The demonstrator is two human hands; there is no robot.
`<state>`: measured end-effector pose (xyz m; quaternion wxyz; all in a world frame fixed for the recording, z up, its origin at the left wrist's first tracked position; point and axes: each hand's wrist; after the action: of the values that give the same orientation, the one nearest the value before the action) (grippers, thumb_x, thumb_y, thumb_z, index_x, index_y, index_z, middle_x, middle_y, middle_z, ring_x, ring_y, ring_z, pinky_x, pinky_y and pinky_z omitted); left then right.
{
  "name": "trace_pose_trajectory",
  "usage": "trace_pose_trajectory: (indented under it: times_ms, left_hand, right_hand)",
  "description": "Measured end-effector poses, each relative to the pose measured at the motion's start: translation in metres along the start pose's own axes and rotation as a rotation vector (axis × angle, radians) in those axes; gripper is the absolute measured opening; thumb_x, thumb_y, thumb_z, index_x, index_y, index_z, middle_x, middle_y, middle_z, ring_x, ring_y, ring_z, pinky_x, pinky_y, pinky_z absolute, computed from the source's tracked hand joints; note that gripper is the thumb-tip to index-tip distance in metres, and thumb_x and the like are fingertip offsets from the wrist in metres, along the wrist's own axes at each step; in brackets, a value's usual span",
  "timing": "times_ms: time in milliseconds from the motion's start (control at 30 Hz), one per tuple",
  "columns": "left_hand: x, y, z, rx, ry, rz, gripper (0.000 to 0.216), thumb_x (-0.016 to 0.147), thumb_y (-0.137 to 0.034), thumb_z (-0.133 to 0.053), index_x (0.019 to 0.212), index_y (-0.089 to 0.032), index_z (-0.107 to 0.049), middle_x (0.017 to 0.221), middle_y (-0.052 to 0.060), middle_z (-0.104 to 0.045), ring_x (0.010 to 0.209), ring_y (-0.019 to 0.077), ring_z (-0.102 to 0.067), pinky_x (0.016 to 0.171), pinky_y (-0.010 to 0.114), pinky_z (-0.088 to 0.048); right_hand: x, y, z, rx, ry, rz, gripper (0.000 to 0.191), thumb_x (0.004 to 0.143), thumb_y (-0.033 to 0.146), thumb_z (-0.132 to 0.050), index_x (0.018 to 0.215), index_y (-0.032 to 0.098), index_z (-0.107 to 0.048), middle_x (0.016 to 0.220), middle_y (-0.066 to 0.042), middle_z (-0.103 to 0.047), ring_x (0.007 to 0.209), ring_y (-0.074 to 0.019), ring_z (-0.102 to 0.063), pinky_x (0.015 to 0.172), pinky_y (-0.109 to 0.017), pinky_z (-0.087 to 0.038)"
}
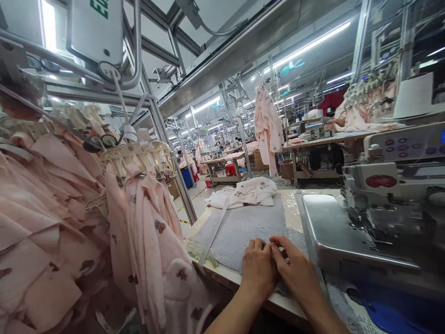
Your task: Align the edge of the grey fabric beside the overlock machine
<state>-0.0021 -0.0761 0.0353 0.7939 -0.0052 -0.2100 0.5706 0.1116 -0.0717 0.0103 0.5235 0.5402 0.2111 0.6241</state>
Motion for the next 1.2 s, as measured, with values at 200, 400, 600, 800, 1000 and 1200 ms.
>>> trace_pose_trajectory:
  times_ms: [200,400,600,800,1000,1200]
  left_hand:
    - [0.000,0.001,0.000,0.001,-0.002,0.004,0.035,0.104,-0.043,-0.040,0.117,-0.022,-0.065,0.112,0.006,-0.066,0.108,0.0232,-0.057,0.094,0.036,-0.052]
    - [-0.001,0.001,0.001,-0.008,0.004,0.006,0.034,0.103,-0.041,-0.041,0.116,-0.023,-0.066,0.111,0.006,-0.065,0.108,0.0235,-0.058,0.094,0.036,-0.053]
    - [-0.001,0.000,0.003,-0.020,0.005,0.001,0.036,0.104,-0.043,-0.039,0.115,-0.022,-0.067,0.111,0.007,-0.066,0.107,0.0241,-0.058,0.095,0.037,-0.053]
    - [-0.001,0.002,0.001,-0.039,0.009,-0.009,0.032,0.103,-0.036,-0.041,0.117,-0.021,-0.066,0.114,0.007,-0.066,0.108,0.0242,-0.058,0.095,0.037,-0.052]
    - [-0.002,0.003,0.002,-0.051,0.001,-0.006,0.034,0.103,-0.038,-0.040,0.117,-0.020,-0.066,0.115,0.007,-0.066,0.108,0.0254,-0.058,0.094,0.039,-0.053]
    - [-0.002,0.002,0.004,-0.053,0.009,-0.009,0.035,0.103,-0.037,-0.038,0.118,-0.021,-0.066,0.117,0.007,-0.065,0.110,0.0259,-0.057,0.096,0.039,-0.051]
  right_hand:
    - [0.003,-0.013,-0.004,-0.027,0.015,0.074,0.029,0.092,0.047,-0.043,0.105,0.030,-0.062,0.104,0.002,-0.067,0.082,-0.0210,-0.064,0.071,-0.035,-0.049]
    - [0.002,-0.013,-0.005,-0.055,0.003,0.090,0.027,0.092,0.045,-0.043,0.101,0.030,-0.063,0.104,0.002,-0.067,0.084,-0.0220,-0.065,0.072,-0.036,-0.050]
    - [0.001,-0.008,-0.002,-0.021,0.021,0.024,0.035,0.088,0.052,-0.041,0.103,0.030,-0.064,0.107,0.002,-0.067,0.086,-0.0226,-0.064,0.076,-0.038,-0.049]
    - [0.000,0.015,0.000,0.013,-0.010,-0.043,0.047,0.077,0.057,-0.036,0.098,0.026,-0.064,0.104,-0.002,-0.068,0.090,-0.0269,-0.064,0.081,-0.042,-0.047]
    - [-0.002,0.016,0.001,0.017,-0.004,-0.058,0.046,0.077,0.057,-0.037,0.098,0.026,-0.064,0.104,-0.002,-0.068,0.090,-0.0271,-0.064,0.080,-0.042,-0.047]
    - [-0.002,0.018,0.003,0.008,0.007,-0.037,0.044,0.077,0.055,-0.036,0.095,0.027,-0.064,0.102,-0.001,-0.068,0.087,-0.0262,-0.065,0.077,-0.040,-0.046]
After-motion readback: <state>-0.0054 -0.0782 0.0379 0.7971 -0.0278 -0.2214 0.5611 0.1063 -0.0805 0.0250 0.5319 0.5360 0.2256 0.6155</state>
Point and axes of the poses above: each hand's wrist, its own x-axis towards the middle knuckle, its own z-axis out of the back of the hand, y = z × x
